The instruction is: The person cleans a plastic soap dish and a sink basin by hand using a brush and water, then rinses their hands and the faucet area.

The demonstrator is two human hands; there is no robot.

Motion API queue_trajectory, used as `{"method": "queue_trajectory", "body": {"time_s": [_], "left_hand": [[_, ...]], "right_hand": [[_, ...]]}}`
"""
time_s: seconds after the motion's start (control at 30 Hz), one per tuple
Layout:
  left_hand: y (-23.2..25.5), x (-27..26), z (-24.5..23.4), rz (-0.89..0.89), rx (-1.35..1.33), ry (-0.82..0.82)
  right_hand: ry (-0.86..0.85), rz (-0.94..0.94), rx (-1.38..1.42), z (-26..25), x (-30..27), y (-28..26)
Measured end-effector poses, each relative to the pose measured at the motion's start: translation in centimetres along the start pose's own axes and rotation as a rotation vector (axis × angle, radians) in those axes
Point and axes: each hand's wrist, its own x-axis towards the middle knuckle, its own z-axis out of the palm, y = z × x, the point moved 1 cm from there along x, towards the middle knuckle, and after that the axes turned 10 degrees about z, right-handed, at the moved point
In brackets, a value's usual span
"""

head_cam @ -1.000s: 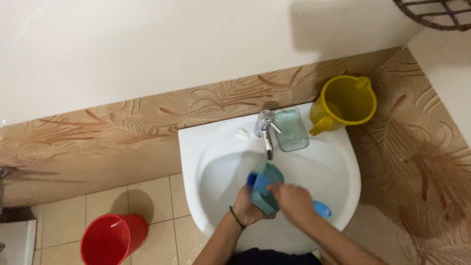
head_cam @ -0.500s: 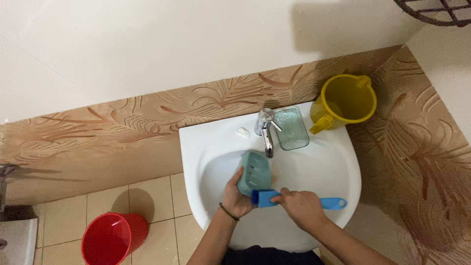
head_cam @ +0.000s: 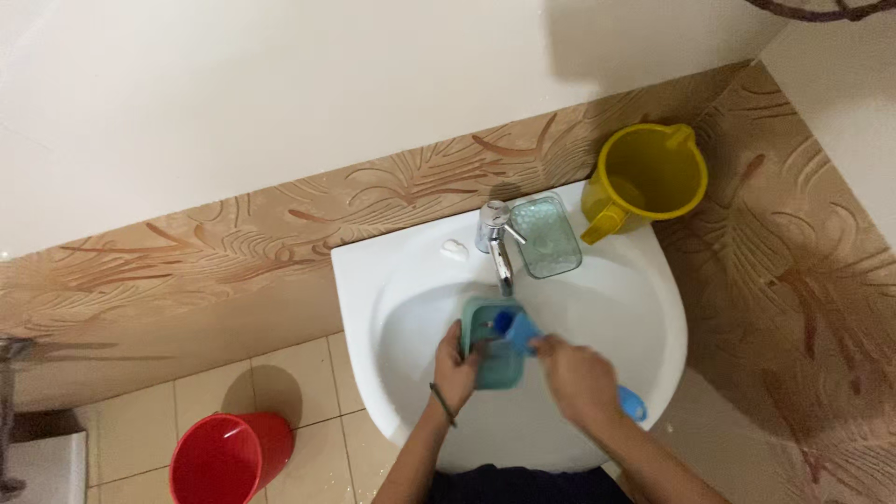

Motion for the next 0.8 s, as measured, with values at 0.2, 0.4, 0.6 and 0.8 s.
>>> {"method": "queue_trajectory", "body": {"time_s": [0.2,0.4,0.6,0.8], "left_hand": [[2.9,0.1,1.1,-0.038,0.408,0.001],[2.9,-0.6,0.6,0.140,0.473,-0.086],[3.5,-0.3,-0.3,0.047,0.327,0.015],[4.7,-0.9,1.8,-0.511,-0.620,0.178]], "right_hand": [[0.010,0.162,-0.017,0.1,2.0,-0.9],[-0.140,0.169,0.067,-0.3,2.0,0.0],[-0.217,0.289,0.195,0.7,4.4,2.8],[-0.356,0.272,0.380,2.8,4.2,3.6]]}}
